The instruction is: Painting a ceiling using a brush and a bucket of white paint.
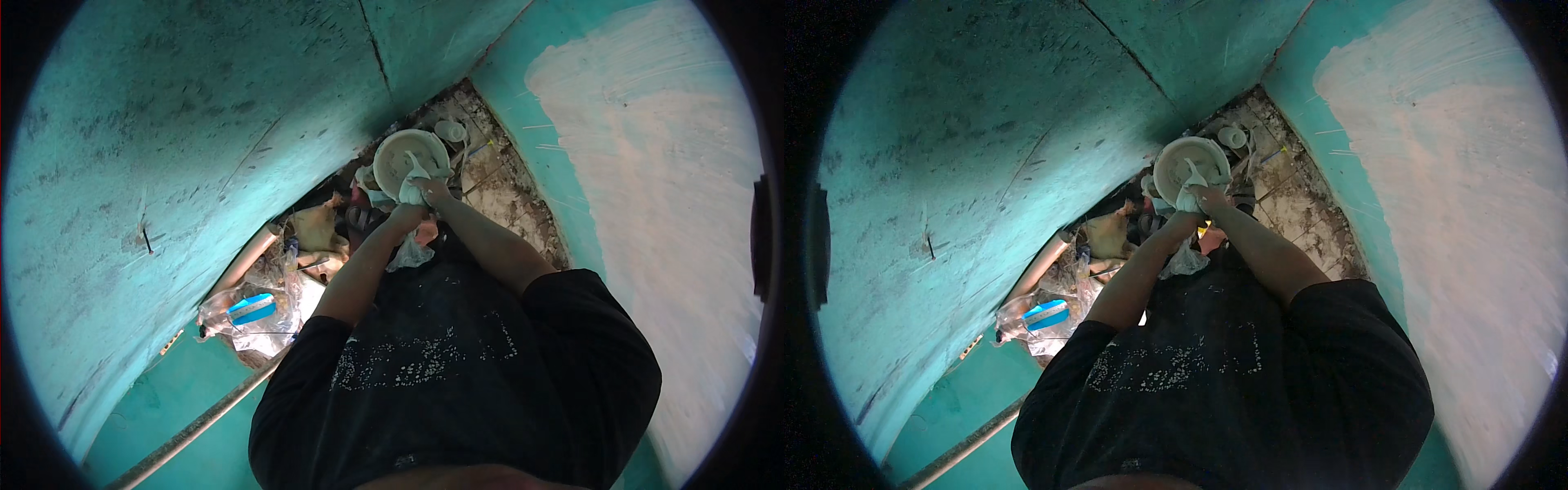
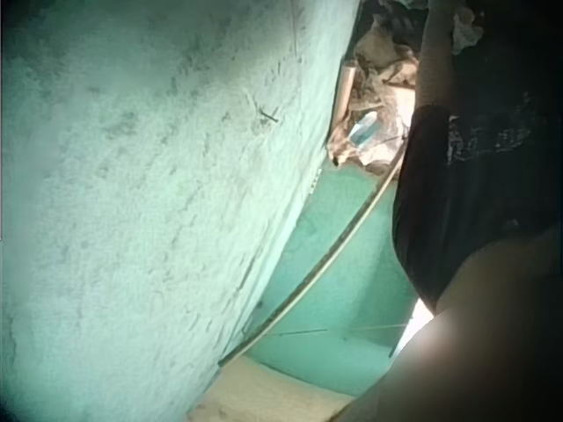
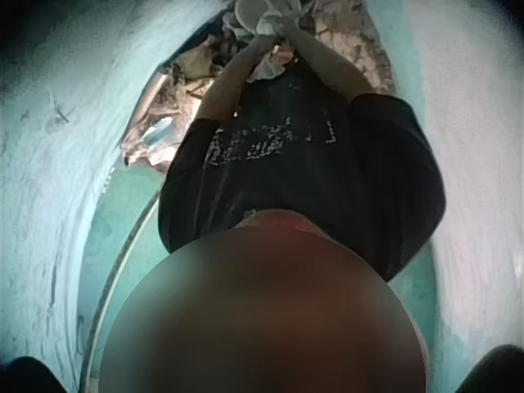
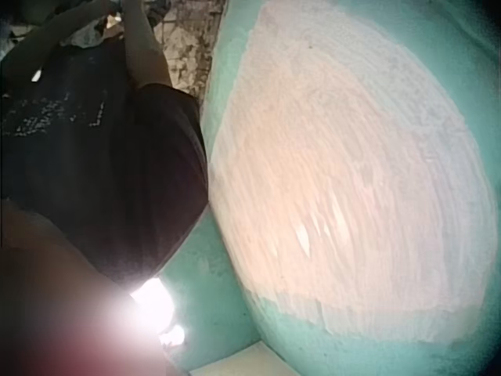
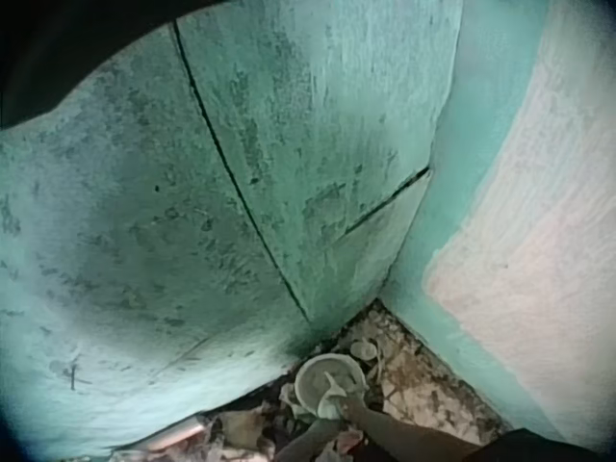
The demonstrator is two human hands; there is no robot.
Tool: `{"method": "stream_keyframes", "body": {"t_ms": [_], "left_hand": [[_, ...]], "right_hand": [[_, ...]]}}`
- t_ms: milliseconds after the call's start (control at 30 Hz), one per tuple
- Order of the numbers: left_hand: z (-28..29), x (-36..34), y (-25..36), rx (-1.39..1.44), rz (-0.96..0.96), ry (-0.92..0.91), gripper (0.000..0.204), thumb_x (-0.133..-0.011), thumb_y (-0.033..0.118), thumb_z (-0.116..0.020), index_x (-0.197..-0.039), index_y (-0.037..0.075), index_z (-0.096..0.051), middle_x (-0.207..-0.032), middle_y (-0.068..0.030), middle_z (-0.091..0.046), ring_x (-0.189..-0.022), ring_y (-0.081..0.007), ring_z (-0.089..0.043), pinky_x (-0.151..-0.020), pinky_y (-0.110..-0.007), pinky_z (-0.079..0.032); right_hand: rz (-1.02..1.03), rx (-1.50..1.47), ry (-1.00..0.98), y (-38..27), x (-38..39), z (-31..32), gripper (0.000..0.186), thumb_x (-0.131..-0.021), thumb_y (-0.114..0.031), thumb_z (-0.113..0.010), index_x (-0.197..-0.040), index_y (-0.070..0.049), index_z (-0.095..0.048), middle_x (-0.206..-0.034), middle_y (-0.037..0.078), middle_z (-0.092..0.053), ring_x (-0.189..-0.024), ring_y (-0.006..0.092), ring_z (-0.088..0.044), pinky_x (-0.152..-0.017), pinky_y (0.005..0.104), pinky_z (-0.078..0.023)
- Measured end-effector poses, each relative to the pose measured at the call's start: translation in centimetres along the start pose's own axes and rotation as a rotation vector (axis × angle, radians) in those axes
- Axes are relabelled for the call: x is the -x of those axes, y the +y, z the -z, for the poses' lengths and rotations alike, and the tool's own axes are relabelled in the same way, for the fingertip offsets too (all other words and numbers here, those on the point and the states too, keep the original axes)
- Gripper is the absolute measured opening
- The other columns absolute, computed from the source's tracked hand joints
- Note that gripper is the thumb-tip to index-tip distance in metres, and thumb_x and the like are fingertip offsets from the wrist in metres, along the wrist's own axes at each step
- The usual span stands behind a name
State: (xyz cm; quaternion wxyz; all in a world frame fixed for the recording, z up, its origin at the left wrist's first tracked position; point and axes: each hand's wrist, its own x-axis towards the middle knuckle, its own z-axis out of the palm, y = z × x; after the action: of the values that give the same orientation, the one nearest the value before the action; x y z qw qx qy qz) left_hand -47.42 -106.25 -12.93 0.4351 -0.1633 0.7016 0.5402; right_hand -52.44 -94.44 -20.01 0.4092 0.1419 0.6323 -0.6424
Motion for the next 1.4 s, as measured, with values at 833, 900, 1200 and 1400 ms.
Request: {"method": "stream_keyframes", "body": {"t_ms": [833, 900, 1200, 1400], "left_hand": [[3.7, -0.4, -1.5, -0.983, -0.492, -0.096, 0.019, -0.075, 0.018, -0.054, -0.082, 0.007, -0.067, -0.081, -0.0154, -0.064, -0.074, -0.0301, -0.063, -0.065, -0.040, -0.048], [3.8, -0.6, -1.5, -1.036, -0.446, -0.125, 0.024, -0.076, 0.018, -0.054, -0.094, 0.008, -0.066, -0.090, -0.0146, -0.064, -0.082, -0.0297, -0.063, -0.071, -0.040, -0.048], [3.1, -0.9, -1.3, -1.088, -0.585, -0.094, 0.019, -0.074, 0.017, -0.053, -0.080, 0.009, -0.069, -0.080, -0.0137, -0.065, -0.075, -0.0293, -0.064, -0.065, -0.039, -0.049], [3.7, -0.2, -2.1, -1.073, -0.537, 0.004, 0.017, -0.074, 0.015, -0.052, -0.076, 0.009, -0.068, -0.076, -0.0119, -0.065, -0.072, -0.0295, -0.064, -0.064, -0.039, -0.049]], "right_hand": [[0.389, 0.899, 0.133, 0.4, 0.0, -1.6, 0.031, -0.088, -0.026, -0.047, -0.113, -0.012, -0.058, -0.101, 0.014, -0.062, -0.088, 0.0249, -0.061, -0.077, 0.0342, -0.047], [0.134, 0.439, 0.178, -0.2, -0.1, -2.4, 0.036, -0.086, -0.032, -0.053, -0.106, -0.003, -0.059, -0.093, 0.014, -0.064, -0.085, 0.0215, -0.062, -0.074, 0.0324, -0.047], [0.325, 0.310, 0.206, 4.0, -2.2, -0.1, 0.033, -0.084, -0.028, -0.057, -0.105, -0.003, -0.060, -0.089, 0.016, -0.064, -0.080, 0.0234, -0.063, -0.068, 0.0351, -0.047], [0.338, 0.931, 0.148, -0.8, -0.3, -2.0, 0.032, -0.082, -0.016, -0.054, -0.113, -0.019, -0.058, -0.095, 0.019, -0.062, -0.084, 0.0309, -0.062, -0.071, 0.0372, -0.047]]}}
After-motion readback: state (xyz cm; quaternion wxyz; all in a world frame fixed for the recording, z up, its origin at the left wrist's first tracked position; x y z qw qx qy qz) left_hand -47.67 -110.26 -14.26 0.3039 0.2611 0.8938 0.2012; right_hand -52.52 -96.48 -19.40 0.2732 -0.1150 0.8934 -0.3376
